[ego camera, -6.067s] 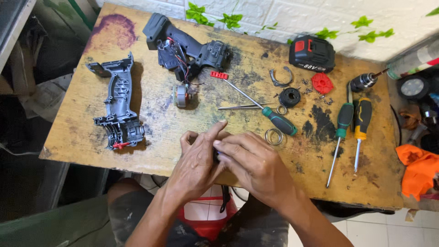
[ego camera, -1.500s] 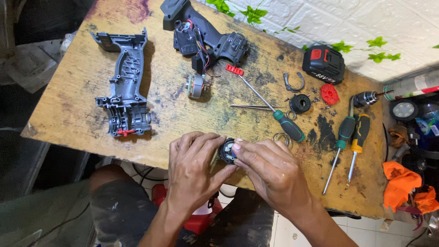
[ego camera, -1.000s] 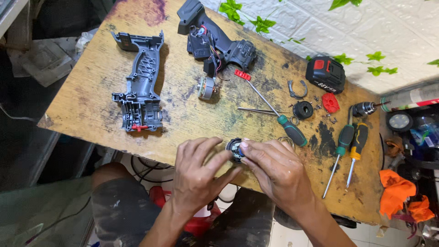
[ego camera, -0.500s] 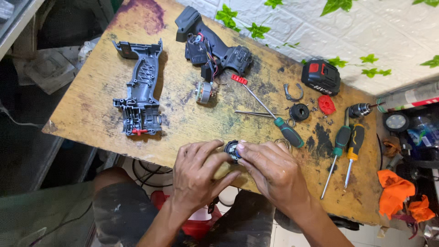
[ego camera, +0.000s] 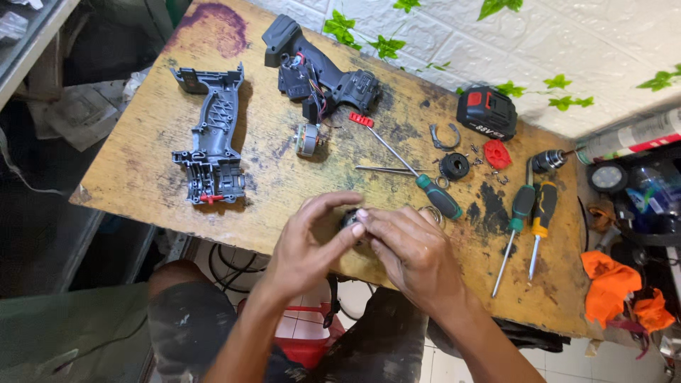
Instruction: The person assembles a small cylindrical mechanical component, likely a drill chuck, by hand and with a screwdriver. They insert a white plastic piece, rotate the assembly, and tighten a screw. The disassembled drill body and battery pack remain on the table.
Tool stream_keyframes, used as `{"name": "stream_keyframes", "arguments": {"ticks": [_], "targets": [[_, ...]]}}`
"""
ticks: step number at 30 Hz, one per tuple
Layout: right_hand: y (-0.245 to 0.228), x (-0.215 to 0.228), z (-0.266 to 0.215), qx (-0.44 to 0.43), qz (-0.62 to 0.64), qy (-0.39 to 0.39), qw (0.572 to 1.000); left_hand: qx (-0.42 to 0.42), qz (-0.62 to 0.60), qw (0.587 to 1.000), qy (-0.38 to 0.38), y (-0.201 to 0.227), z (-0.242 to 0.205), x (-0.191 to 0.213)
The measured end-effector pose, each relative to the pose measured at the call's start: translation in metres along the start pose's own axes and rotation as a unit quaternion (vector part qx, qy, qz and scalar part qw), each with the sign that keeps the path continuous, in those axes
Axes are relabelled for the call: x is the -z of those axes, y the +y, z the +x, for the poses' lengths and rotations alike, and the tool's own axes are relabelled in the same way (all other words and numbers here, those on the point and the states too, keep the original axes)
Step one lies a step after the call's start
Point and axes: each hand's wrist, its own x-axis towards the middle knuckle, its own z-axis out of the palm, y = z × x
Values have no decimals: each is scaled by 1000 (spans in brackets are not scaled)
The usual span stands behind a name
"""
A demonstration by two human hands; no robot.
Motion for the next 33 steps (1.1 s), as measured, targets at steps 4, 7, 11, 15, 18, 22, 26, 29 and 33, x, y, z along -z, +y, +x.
{"name": "stream_keyframes", "arguments": {"ticks": [4, 7, 11, 15, 18, 22, 26, 29, 33], "targets": [[5, -1, -5, -14, 14, -11, 1000, 7, -128, 990, -62, 0, 13, 8], [3, -1, -3, -32, 59, 8, 998, 10, -88, 992, -85, 1, 18, 11], [5, -4, -5, -52, 97, 14, 994, 47, -124, 986, -98, -2, 21, 10], [10, -7, -6, -64, 126, 12, 990, 31, -109, 988, -100, -20, 23, 7], [10, -6, -8, -73, 132, 20, 988, 33, -120, 988, -95, -15, 19, 4], [12, -7, -8, -89, 143, 19, 986, 44, -137, 985, -98, -17, 23, 5], [11, -4, -6, -72, 119, 14, 990, 73, -132, 983, -108, -10, 25, 11], [10, -1, -6, -47, 80, 16, 996, 73, -67, 989, -110, 9, 21, 17], [10, -3, -7, -19, 34, 26, 999, 37, 68, 992, -95, 22, 11, 13]]}}
